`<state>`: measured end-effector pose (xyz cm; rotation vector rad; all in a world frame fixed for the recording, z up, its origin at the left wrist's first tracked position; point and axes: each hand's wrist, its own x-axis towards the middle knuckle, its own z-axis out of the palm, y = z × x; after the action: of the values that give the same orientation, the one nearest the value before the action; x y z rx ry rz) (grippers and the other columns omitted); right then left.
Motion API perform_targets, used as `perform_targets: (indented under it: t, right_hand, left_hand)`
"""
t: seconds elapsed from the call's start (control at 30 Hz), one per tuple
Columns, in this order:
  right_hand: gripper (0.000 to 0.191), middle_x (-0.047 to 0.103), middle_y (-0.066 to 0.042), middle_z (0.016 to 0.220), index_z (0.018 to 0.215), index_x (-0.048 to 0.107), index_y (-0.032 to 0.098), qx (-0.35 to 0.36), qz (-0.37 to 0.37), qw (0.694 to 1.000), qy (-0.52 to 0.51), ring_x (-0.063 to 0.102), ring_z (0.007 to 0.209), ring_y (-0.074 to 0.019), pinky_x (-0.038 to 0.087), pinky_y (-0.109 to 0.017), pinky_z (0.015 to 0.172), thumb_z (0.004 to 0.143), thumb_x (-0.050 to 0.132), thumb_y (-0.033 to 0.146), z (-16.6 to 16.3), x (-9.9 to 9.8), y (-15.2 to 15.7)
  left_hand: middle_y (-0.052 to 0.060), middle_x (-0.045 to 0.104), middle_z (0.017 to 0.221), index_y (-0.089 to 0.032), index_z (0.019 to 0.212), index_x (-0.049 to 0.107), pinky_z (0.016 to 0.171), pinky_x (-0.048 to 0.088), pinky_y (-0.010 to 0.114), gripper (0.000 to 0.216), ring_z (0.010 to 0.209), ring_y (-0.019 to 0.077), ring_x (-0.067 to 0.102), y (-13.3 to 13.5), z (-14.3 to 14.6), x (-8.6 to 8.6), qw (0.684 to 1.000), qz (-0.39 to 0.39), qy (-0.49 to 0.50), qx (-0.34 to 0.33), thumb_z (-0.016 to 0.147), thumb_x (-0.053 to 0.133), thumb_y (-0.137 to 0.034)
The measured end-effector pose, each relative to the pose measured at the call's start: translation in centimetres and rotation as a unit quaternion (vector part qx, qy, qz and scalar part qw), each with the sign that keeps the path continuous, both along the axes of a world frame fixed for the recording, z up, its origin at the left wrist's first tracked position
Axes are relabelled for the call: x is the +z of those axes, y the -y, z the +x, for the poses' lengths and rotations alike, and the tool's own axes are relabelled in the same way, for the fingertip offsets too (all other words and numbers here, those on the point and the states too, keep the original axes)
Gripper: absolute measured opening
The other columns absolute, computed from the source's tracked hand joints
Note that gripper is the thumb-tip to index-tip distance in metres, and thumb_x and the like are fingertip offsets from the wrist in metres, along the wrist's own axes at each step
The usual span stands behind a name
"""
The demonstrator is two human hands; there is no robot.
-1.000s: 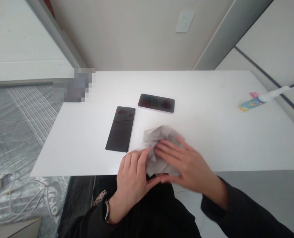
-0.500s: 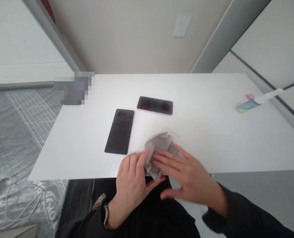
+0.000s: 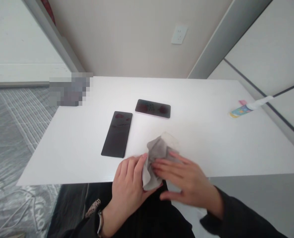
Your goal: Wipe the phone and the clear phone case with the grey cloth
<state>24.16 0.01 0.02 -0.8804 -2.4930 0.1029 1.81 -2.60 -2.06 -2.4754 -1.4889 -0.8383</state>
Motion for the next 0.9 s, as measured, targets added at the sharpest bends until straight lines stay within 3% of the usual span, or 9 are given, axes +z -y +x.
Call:
perform_targets:
  t: [0.07,0.13,0.27,0.4,0.47,0.53,0.6,0.77,0.9]
  right_hand:
    - [0.035,0.077,-0.011,0.125,0.117,0.073,0.016,-0.054,0.005,0.998,-0.006,0.074,0.117,-0.0223,0.043,-0.048,0.122,0.112,0.046,0.036,0.7,0.0,-0.7]
    - [0.025,0.076,-0.011,0.126,0.109,0.073,0.016,-0.046,0.0,0.999,0.0,0.071,0.122,-0.0239,0.047,-0.048,0.119,0.109,0.05,0.025,0.7,0.0,-1.2]
    - [0.032,0.078,-0.003,0.122,0.097,0.07,0.021,0.045,-0.072,0.995,-0.049,0.068,0.127,-0.0184,0.05,-0.037,0.116,0.112,0.044,0.032,-0.6,0.2,-0.7]
    - [0.022,0.079,-0.006,0.11,0.1,0.069,0.02,0.0,-0.086,0.984,-0.156,0.073,0.115,-0.0186,0.057,-0.037,0.106,0.109,0.049,0.022,-0.6,0.6,-0.3]
    - [0.019,0.079,-0.007,0.107,0.103,0.07,0.02,-0.018,-0.078,0.983,-0.164,0.075,0.107,-0.0193,0.06,-0.038,0.1,0.107,0.051,0.018,-0.2,0.5,-0.3]
    - [0.021,0.078,-0.009,0.112,0.11,0.071,0.02,-0.024,-0.081,0.988,-0.131,0.074,0.108,-0.0213,0.059,-0.042,0.102,0.108,0.052,0.027,-0.1,0.3,-0.2]
    - [0.036,0.077,-0.01,0.121,0.122,0.071,0.018,-0.025,-0.083,0.994,-0.065,0.07,0.118,-0.0235,0.051,-0.045,0.112,0.111,0.047,0.044,-0.3,0.0,0.0]
    - [0.071,0.071,-0.011,0.135,0.14,0.062,0.013,-0.026,-0.073,0.995,0.065,0.059,0.134,-0.0244,0.012,-0.045,0.133,0.109,0.028,0.067,-1.2,-0.3,0.3]
    - [0.081,0.069,-0.016,0.137,0.156,0.048,0.012,-0.1,-0.088,0.987,0.085,0.061,0.133,-0.0336,0.009,-0.053,0.132,0.106,0.025,0.072,-1.2,-0.5,0.4]
  left_hand:
    - [0.015,0.069,0.103,-0.005,0.13,0.056,0.086,0.05,0.038,0.064,0.096,0.0278,0.061,-0.1,0.1,0.0,1.0,0.009,0.007,0.009,0.104,0.046,-0.062]
    - [0.015,0.069,0.102,-0.004,0.129,0.056,0.087,0.049,0.038,0.062,0.097,0.0282,0.06,-0.1,0.1,-0.1,1.0,0.009,0.005,0.011,0.105,0.046,-0.06]
    - [0.017,0.068,0.107,-0.003,0.132,0.055,0.087,0.048,0.038,0.063,0.098,0.0287,0.059,0.1,-0.1,-0.5,1.0,-0.003,-0.003,-0.009,0.109,0.031,-0.056]
    - [0.016,0.069,0.108,-0.007,0.131,0.057,0.088,0.049,0.039,0.062,0.1,0.0294,0.06,0.2,-0.4,-0.7,1.0,-0.01,0.002,-0.015,0.107,0.037,-0.06]
    - [0.015,0.07,0.107,-0.011,0.126,0.06,0.088,0.049,0.039,0.058,0.1,0.0292,0.061,0.1,-0.4,-0.6,1.0,-0.01,0.005,-0.014,0.107,0.036,-0.06]
    - [0.015,0.07,0.105,-0.014,0.118,0.064,0.088,0.049,0.04,0.055,0.099,0.029,0.062,0.1,-0.4,-0.5,1.0,-0.01,0.009,-0.016,0.108,0.032,-0.058]
    - [0.015,0.071,0.104,-0.016,0.112,0.066,0.088,0.049,0.04,0.056,0.099,0.0285,0.063,0.1,-0.4,-0.3,1.0,-0.018,0.011,-0.02,0.109,0.028,-0.057]
    - [0.014,0.072,0.103,-0.016,0.11,0.066,0.089,0.048,0.04,0.049,0.098,0.0276,0.062,0.0,-0.5,0.1,0.998,-0.05,0.023,-0.032,0.109,0.034,-0.053]
    - [0.013,0.074,0.106,-0.017,0.111,0.063,0.089,0.049,0.04,0.037,0.099,0.0272,0.062,-0.2,-0.5,0.5,0.995,-0.077,0.044,-0.036,0.108,0.046,-0.05]
